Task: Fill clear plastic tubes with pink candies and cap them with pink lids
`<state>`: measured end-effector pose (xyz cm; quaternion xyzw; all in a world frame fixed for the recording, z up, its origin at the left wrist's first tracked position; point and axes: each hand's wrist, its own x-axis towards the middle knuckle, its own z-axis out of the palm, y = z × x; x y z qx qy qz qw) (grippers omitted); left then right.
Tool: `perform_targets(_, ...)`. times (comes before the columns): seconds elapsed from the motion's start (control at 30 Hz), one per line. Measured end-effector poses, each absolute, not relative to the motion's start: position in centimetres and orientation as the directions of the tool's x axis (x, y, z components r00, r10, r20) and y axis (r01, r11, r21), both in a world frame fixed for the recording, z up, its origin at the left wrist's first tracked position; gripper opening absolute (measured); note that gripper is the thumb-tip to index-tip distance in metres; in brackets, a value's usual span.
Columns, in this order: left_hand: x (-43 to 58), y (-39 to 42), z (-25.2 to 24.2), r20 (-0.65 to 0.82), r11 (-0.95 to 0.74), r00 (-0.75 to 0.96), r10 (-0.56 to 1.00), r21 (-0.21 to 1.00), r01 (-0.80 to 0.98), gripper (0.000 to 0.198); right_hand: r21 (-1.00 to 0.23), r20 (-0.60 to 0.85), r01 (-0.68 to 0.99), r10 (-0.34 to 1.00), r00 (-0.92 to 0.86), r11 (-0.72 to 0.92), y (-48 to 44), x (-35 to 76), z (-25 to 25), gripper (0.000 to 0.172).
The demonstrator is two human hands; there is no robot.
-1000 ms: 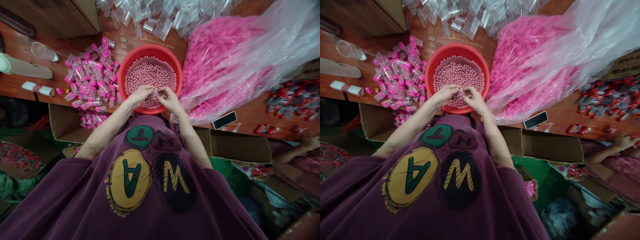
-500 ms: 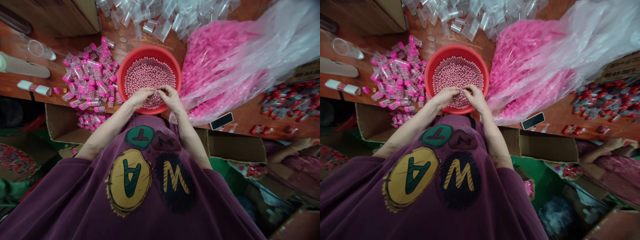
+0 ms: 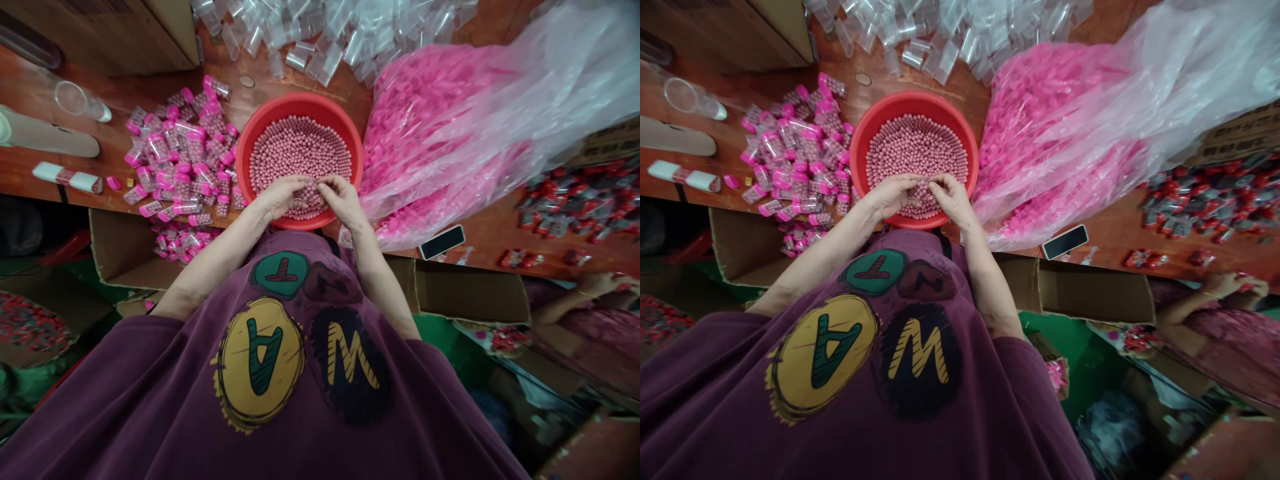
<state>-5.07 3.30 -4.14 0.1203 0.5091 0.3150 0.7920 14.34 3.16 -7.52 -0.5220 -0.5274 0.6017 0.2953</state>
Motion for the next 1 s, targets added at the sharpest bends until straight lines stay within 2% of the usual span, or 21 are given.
perform_targets(0.1,-4.8,3.3,-4.3,-0.714,0.760,0.314,0.626,0.469,-0.450,0.019,-0.951,-0.262,0.231,0.933,-0.249,-0.205,3.2,14.4,-6.9,0.062)
perform_targets(0.23,-4.1,3.4,-4.2,-0.696,0.788,0.395,0.599,0.426,-0.444,0.025,-0.954,-0.247,0.228,0.941,-0.230,-0.195,3.0,14.9,-6.3,0.067)
perform_targets(0.57,-3.6,3.3,-4.2,-0.669,0.800,0.447,0.594,0.434,-0.414,0.026,-0.949,-0.289,0.198,0.929,-0.230,-0.246,2.2,15.9,-6.5,0.064)
perform_targets(0.73,-3.5,3.4,-3.9,-0.681,0.812,0.449,0.579,0.436,-0.388,0.029,-0.941,-0.310,0.181,0.942,-0.126,-0.286,1.5,16.6,-7.8,0.065)
perform_targets(0.9,-3.4,3.5,-3.0,-0.687,0.796,0.405,0.603,0.484,-0.365,0.013,-0.941,-0.293,0.196,0.955,-0.053,-0.278,-1.3,17.9,-9.5,0.065)
perform_targets(1.0,-3.6,3.5,-2.7,-0.702,0.778,0.343,0.624,0.523,-0.347,0.008,-0.897,-0.409,0.193,0.912,-0.020,-0.398,-4.3,19.8,-10.2,0.057)
